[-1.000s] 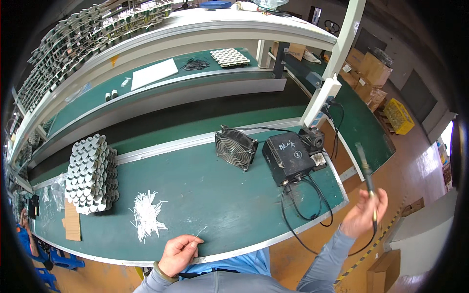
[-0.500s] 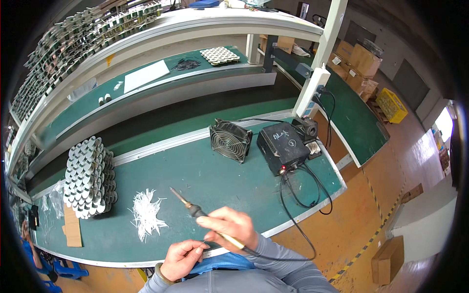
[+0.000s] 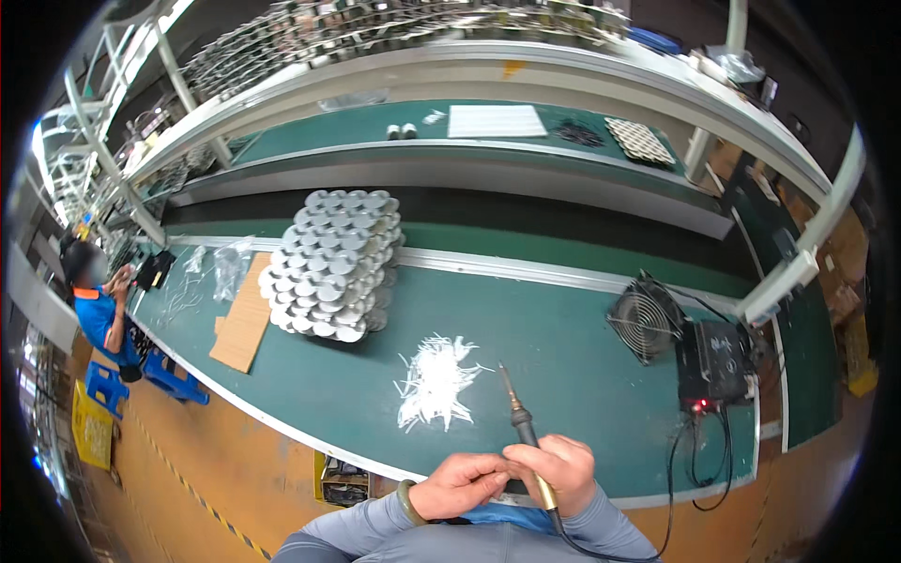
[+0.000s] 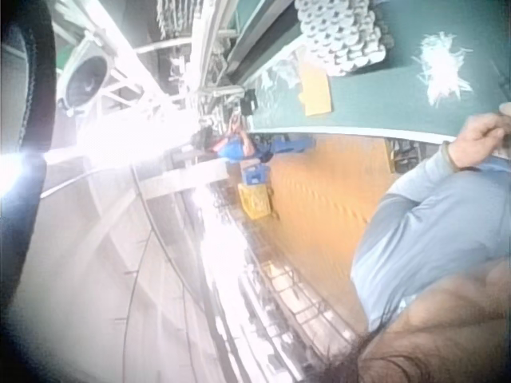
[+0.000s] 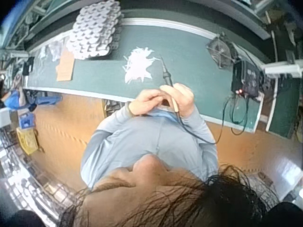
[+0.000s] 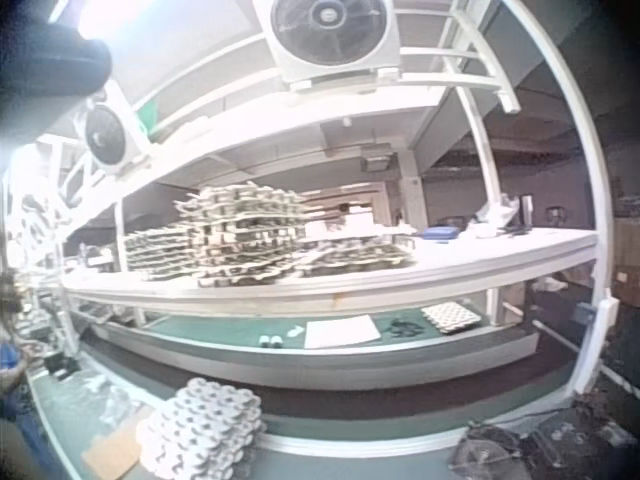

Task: The person places circular circuit boards onto the workbench, picks up a soldering iron, and solders small wires onto the boards.

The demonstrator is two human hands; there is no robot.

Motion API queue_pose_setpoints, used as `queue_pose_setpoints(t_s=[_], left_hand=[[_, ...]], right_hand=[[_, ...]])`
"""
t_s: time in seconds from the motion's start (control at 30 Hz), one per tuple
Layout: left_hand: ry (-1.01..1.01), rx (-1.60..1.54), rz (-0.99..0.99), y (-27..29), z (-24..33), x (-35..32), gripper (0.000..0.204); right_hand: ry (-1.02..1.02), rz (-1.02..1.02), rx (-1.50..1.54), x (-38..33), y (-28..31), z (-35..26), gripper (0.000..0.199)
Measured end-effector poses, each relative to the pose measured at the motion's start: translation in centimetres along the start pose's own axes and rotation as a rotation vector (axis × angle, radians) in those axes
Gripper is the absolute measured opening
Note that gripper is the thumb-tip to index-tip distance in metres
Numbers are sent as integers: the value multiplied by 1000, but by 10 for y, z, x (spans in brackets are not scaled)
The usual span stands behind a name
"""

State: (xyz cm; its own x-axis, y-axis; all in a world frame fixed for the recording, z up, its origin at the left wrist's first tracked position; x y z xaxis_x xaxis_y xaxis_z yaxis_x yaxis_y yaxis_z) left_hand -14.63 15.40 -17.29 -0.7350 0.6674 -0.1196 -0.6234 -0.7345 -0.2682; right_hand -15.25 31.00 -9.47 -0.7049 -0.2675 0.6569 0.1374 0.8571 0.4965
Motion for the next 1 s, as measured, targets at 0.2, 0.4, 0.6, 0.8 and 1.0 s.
queue_pose_setpoints(t_s=[0.2, 0.4, 0.6, 0.8, 1.0], left_hand=[[-324, 254, 196, 23, 28, -4, 22], [-523, 1347, 642, 102, 121, -42, 26], [-468, 1789, 920, 193, 204, -54, 31], [-333, 1934, 746, 219, 199, -24, 35], [-603, 2170, 795, 217, 202, -22, 25]], right_hand=[[86, -66, -119, 27, -23, 3, 39], [106, 128, -146, 52, -7, 24, 35], [105, 177, -258, 71, -4, 32, 44], [-18, 85, -189, 51, 0, 47, 42], [-10, 123, -110, 40, 11, 38, 48]])
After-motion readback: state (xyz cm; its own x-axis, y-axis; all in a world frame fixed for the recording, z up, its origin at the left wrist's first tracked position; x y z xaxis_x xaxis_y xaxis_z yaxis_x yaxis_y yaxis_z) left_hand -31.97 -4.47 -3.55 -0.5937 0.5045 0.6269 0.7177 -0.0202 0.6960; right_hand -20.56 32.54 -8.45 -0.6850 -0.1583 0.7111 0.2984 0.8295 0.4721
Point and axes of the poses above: each hand's wrist, its own x-axis towards the middle knuckle, its own y-axis out of the back of the hand, z = x × y, the point moved 6 cm from there along x, towards the middle knuckle, and after that the axes turned 2 degrees about -x, right-handed, at the moved point
